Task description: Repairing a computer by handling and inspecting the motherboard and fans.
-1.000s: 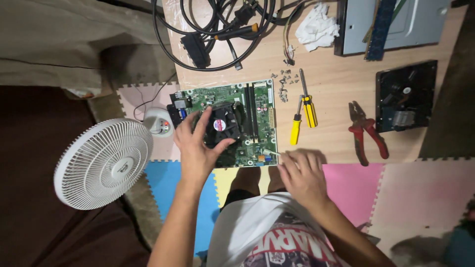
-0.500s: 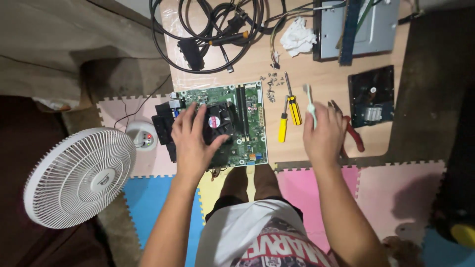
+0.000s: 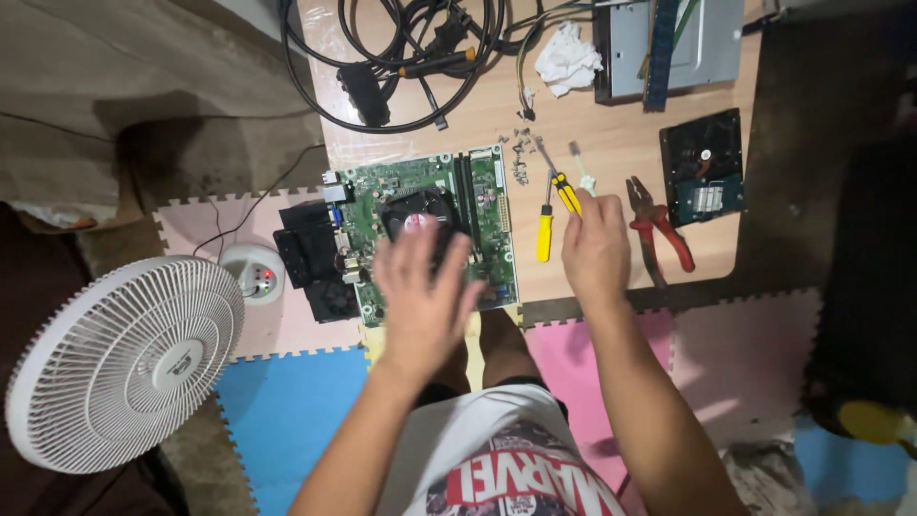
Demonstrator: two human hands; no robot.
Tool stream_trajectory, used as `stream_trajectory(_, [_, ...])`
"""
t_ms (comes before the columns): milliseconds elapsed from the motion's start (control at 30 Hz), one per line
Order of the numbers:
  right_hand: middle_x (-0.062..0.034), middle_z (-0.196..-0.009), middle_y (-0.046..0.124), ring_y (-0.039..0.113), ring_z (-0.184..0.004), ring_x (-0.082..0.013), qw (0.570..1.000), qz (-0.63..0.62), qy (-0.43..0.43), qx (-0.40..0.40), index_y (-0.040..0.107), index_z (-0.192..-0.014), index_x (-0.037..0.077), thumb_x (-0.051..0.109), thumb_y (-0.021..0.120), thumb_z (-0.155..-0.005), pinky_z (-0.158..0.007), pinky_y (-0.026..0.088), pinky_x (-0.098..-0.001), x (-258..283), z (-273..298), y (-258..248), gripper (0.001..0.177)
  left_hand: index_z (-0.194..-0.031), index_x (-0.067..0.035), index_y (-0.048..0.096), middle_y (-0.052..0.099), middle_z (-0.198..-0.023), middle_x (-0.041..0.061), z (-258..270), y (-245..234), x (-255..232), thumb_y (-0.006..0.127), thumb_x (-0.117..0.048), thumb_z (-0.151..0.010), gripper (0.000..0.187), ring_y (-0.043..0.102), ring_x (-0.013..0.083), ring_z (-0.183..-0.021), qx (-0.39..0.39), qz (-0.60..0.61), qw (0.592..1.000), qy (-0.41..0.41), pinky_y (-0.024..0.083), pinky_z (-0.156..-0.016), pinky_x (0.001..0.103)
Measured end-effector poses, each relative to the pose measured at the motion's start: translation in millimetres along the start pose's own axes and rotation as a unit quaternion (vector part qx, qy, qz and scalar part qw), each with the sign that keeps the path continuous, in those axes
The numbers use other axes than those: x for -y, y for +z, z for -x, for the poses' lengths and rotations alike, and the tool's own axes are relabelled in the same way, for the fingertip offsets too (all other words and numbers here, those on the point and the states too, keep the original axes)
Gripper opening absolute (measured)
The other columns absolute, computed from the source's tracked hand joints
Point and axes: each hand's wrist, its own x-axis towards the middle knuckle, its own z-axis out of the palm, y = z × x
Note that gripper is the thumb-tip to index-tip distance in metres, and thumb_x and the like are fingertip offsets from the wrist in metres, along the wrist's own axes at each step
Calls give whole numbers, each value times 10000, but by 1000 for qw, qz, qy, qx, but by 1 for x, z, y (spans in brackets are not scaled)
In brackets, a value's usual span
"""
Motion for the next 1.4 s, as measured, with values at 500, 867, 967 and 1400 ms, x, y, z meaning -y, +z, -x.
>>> stream_trajectory(500, [-192,-1075,573,625,-934,-435,995,20,91,31,628,-1175,48,184,714,-942,-762,523,-510,1,0,3,283,-1147,-82,672,641,-1105,142,-107,34,-10,672,-106,-739,409,583,337,-1093,143,-43,988,44,371,-1002,560])
stream_trajectory(867, [-71,-989,619,624,-801,-146,959,-220,176,-27,620,-1157,1,55,764,-929,-719,535,-282,-16,26,-16,275,-1062,-87,726,656,-1072,107,-157,83,4,625,-98,-844,240,584,308,-1046,120,-54,990,43,391,-912,483])
stream_trajectory(967, [-43,-910,632,587,-744,-122,947,-234,218,-9,641,-1140,8,62,778,-920,-688,520,-269,-23,29,-15,264,-1036,-139,753,666,-1097,73,-158,88,0,630,-109,-828,243,585,291,-1046,131,-35,989,56,385,-916,477])
stream_trajectory(1400, [-12,-957,614,584,-779,-58,916,-336,220,9,619,-1164,-4,28,742,-944,-669,501,-208,-34,24,-14,254,-1230,-72,679,645,-1066,63,-154,101,1,601,-150,-900,348,585,254,-1072,142,-162,962,169,374,-1022,500])
